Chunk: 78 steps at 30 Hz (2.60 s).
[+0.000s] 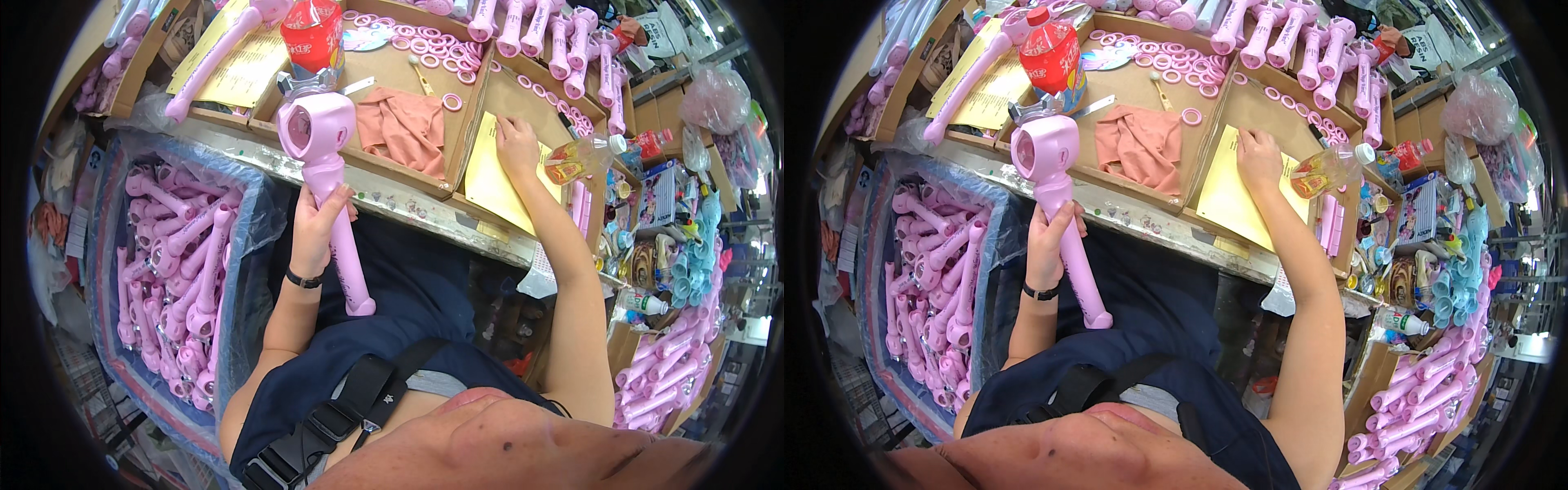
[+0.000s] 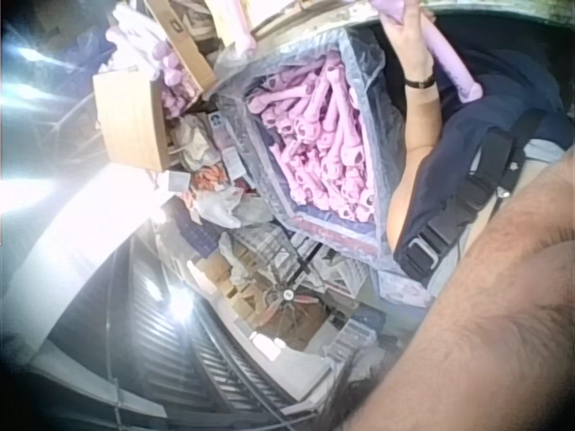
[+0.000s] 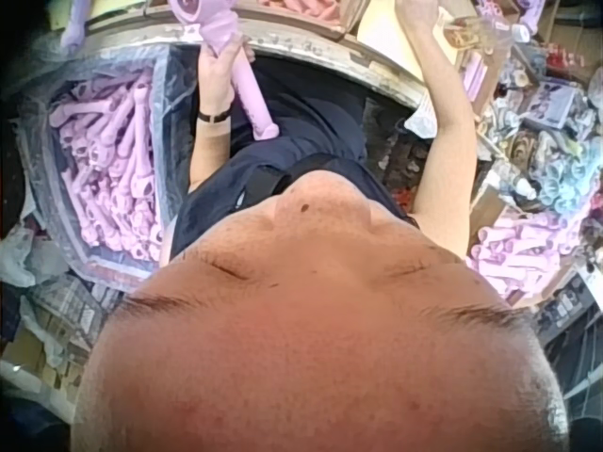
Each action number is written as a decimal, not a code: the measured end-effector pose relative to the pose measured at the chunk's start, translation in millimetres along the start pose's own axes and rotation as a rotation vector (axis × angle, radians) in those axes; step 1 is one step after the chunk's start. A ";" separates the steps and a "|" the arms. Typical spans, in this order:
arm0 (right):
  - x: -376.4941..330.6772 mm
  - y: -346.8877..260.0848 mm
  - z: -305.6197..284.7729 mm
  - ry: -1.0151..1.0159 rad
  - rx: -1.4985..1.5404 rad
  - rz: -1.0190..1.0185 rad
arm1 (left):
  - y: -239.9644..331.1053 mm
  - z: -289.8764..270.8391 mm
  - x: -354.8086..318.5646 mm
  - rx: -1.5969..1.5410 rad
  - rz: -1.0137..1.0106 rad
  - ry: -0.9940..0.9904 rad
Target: The person assembles pink bubble wands by attaching a metal crown to the wand head, tightening it with a screwdriver, and wiping the wand with a cloth. The person handles multiple wands one at a time, placing finished units on a nearby tray.
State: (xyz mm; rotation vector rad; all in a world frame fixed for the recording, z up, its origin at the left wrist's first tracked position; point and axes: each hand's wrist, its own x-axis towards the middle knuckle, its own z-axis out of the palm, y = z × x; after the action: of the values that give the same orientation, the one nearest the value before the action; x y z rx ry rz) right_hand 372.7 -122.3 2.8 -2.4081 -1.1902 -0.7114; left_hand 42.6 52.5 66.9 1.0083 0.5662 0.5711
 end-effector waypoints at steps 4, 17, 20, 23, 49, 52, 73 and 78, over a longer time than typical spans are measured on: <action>0.2 -0.3 0.4 -0.017 -0.037 -0.006 | -0.1 -0.5 -0.2 0.001 -0.004 0.009; -1.7 -6.4 -6.1 -0.002 0.061 0.004 | -0.4 -1.8 -0.3 -0.007 0.005 0.021; -0.8 -7.6 -7.7 0.012 0.089 0.018 | -1.4 -2.7 -0.2 -0.006 -0.002 0.029; 0.1 -7.7 -8.7 0.023 0.115 0.016 | -1.7 -3.5 -0.1 -0.013 -0.001 0.027; -6.4 6.7 -17.0 -0.172 0.368 0.087 | 2.1 -5.0 -1.5 -0.008 0.004 0.038; -7.2 13.6 -30.4 -0.191 0.578 0.033 | 2.3 -6.9 -0.7 -0.011 0.002 0.021; -21.0 31.0 -13.3 -0.047 0.842 0.196 | 5.9 -21.1 -7.6 -0.180 0.053 0.029; -28.4 41.1 -6.6 0.009 1.345 0.426 | 8.4 -23.4 -5.5 -0.419 0.149 0.030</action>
State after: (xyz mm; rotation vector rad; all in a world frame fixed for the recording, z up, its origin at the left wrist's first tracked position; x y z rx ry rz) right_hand 389.4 -167.3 -12.3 -1.3707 -0.6835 0.2223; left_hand 21.4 66.6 65.5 0.6477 0.3779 0.8002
